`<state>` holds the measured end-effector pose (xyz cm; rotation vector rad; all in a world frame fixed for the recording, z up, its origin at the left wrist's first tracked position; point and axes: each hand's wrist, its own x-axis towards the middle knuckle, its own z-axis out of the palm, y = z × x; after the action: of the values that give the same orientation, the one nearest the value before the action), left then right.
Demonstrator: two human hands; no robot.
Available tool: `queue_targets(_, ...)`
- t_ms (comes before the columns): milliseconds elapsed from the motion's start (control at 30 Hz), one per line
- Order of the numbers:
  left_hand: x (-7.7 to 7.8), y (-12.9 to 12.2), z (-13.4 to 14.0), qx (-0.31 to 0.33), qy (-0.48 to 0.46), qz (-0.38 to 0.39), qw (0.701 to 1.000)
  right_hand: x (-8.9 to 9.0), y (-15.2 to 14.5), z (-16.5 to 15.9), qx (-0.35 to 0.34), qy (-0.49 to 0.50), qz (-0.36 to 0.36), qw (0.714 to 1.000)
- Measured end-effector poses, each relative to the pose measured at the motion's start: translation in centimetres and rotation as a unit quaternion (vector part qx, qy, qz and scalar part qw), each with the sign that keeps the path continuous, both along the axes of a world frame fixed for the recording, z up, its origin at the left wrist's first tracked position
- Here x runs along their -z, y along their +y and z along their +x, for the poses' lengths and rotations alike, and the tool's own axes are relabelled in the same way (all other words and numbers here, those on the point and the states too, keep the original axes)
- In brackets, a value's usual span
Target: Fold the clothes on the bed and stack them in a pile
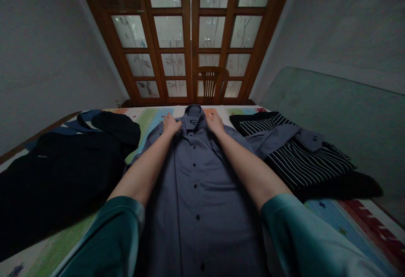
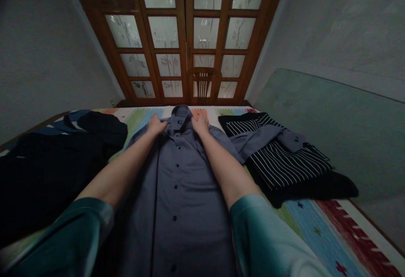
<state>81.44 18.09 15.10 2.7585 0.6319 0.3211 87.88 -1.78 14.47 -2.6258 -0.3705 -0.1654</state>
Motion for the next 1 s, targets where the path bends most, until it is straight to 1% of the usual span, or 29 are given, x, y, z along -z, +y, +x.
queue_targets(33,0.2,-0.9,-0.6,0.012,-0.011,0.017,1.000,0.1,0.1,-0.7,-0.011,-0.010,-0.011,1.000)
queue_targets(67,0.4,-1.9,-1.3,0.038,-0.006,0.034,0.999,0.3,0.1,-1.6,-0.021,-0.016,-0.022,0.999)
queue_targets(133,0.9,-3.8,-3.0,0.082,0.046,0.055,0.994,0.9,-0.1,-3.6,-0.054,-0.011,-0.059,0.997)
queue_targets(200,1.7,-5.2,-4.6,0.093,0.113,0.058,0.988,1.9,-0.5,-5.6,-0.083,0.008,-0.109,0.991)
queue_targets(300,3.1,-6.3,-6.6,0.094,0.167,0.057,0.980,3.4,-1.2,-7.3,-0.083,0.048,-0.161,0.982)
queue_targets(367,3.9,-6.1,-7.4,0.096,0.169,0.059,0.979,4.2,-1.7,-7.2,-0.071,0.074,-0.171,0.980)
queue_targets(467,4.6,-5.2,-7.8,0.099,0.158,0.063,0.980,4.7,-2.7,-5.6,-0.072,0.090,-0.171,0.978)
queue_targets(633,4.8,-4.2,-7.5,0.107,0.145,0.073,0.981,4.6,-4.0,-2.1,-0.126,0.055,-0.179,0.974)
queue_targets(733,4.7,-4.3,-7.4,0.106,0.141,0.072,0.982,4.1,-3.6,-1.3,-0.137,0.022,-0.188,0.972)
queue_targets(800,4.7,-4.4,-7.3,0.105,0.143,0.070,0.982,3.7,-2.9,-1.8,-0.119,-0.009,-0.196,0.973)
queue_targets(867,4.7,-4.3,-7.0,0.105,0.144,0.071,0.981,3.2,-2.2,-3.2,-0.108,-0.045,-0.202,0.972)
queue_targets(933,4.7,-4.0,-6.4,0.106,0.148,0.075,0.980,3.0,-1.7,-5.3,-0.114,-0.070,-0.203,0.970)
queue_targets(1000,4.8,-3.6,-5.7,0.109,0.155,0.081,0.979,2.9,-1.7,-7.8,-0.115,-0.066,-0.199,0.971)
